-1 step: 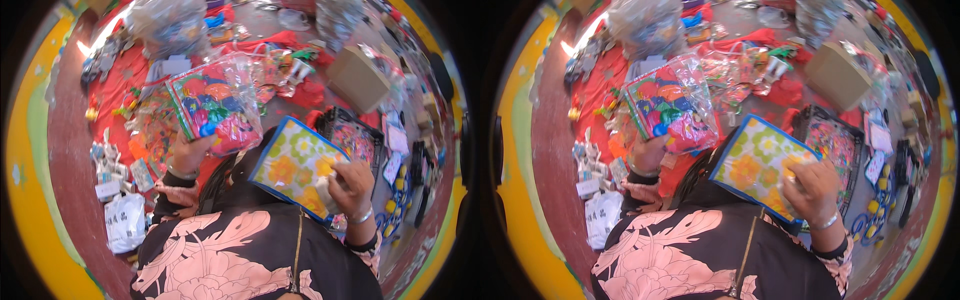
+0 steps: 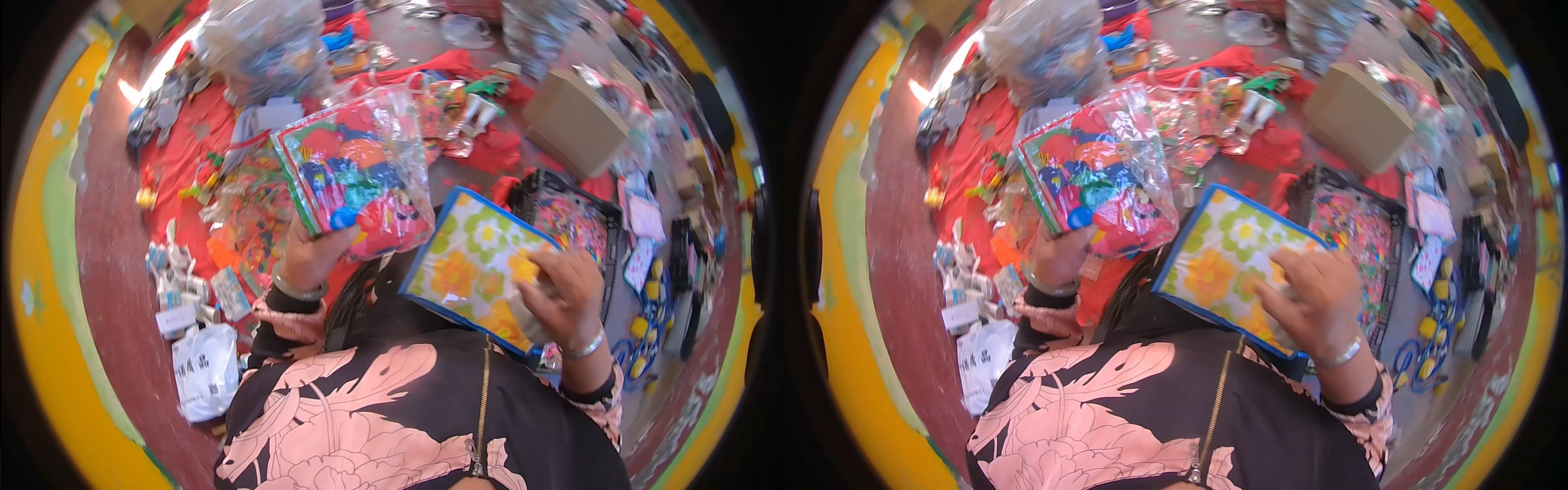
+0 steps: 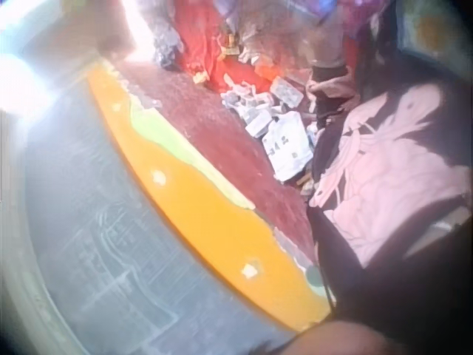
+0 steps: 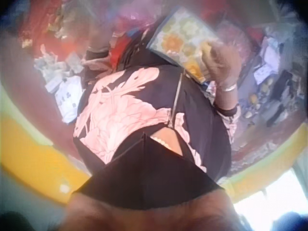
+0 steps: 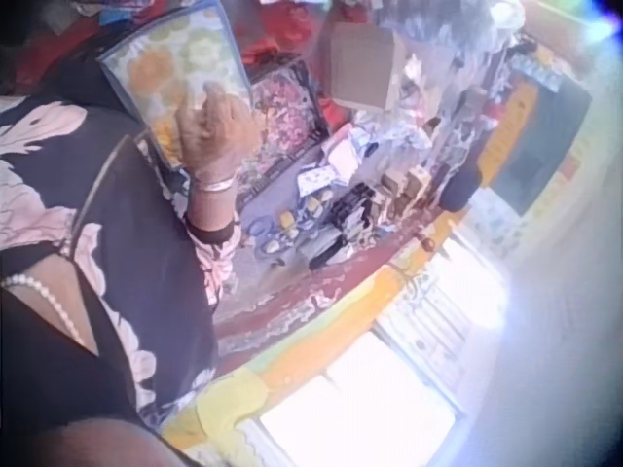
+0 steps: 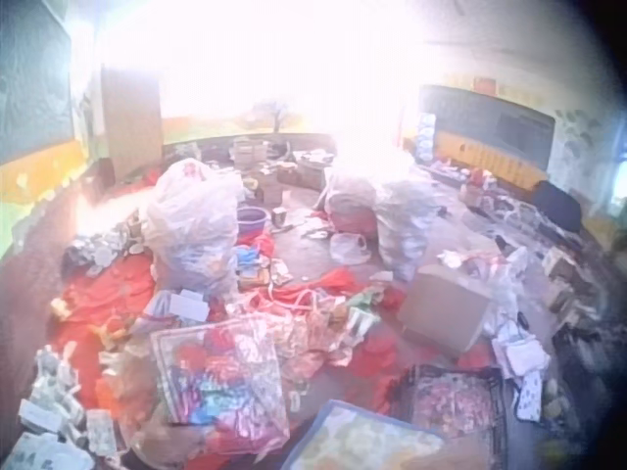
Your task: The person wipes the surface of small, colorful, transparent pouches with a white cloth. They repeatedly pick up a pouch, wipe it on both sides, and place it into a black plastic crate. The person continues this process with multiple similar pouches from a pile on the floor.
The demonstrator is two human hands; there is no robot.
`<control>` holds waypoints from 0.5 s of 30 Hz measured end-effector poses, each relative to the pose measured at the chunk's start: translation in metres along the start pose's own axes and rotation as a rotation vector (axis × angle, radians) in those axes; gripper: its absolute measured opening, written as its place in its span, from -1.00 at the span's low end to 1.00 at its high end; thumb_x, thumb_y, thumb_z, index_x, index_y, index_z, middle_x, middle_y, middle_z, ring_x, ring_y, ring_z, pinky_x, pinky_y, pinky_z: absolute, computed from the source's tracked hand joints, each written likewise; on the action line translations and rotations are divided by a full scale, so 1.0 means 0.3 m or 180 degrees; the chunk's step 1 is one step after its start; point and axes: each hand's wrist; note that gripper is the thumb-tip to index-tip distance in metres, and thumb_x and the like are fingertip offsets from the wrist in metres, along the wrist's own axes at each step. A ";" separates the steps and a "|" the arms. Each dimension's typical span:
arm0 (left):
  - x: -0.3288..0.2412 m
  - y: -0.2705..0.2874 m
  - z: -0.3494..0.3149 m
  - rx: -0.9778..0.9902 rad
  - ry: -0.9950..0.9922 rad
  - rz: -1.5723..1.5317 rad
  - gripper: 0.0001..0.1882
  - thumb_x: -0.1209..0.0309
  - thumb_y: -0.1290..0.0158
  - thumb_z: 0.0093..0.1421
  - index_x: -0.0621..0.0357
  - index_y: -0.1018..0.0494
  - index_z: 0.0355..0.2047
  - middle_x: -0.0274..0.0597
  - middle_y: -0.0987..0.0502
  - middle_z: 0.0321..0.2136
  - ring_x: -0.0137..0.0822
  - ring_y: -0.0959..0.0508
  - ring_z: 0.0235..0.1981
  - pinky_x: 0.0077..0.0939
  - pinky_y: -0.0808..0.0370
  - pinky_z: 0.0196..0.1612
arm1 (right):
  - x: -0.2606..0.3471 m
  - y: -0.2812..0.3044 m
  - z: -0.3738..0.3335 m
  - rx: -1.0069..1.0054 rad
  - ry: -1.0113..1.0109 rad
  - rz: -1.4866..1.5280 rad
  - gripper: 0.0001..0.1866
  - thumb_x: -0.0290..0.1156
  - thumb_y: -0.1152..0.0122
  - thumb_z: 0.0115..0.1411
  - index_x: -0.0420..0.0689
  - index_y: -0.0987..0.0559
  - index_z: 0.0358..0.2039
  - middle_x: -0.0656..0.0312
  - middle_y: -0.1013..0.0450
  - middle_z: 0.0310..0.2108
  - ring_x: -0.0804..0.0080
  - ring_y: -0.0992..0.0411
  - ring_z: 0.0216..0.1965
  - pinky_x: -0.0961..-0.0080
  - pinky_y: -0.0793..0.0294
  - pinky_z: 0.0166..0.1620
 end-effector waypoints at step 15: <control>0.024 -0.391 -0.123 0.1470 0.0482 0.0090 -0.76 0.62 -0.02 0.12 0.31 -0.43 -0.16 -0.38 -0.47 -0.51 -0.64 -0.40 -0.63 -0.74 -0.33 -0.59 | -0.121 -0.077 -0.164 -0.0357 -0.1936 0.3441 -0.69 -0.42 -0.21 0.06 -0.22 -0.47 -0.17 0.19 -0.45 -0.44 0.58 -0.43 -0.36 0.63 -0.39 -0.27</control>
Point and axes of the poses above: each hand's wrist, its own z-axis towards the middle knuckle, its own y-axis out of the back of the hand, x = y × z
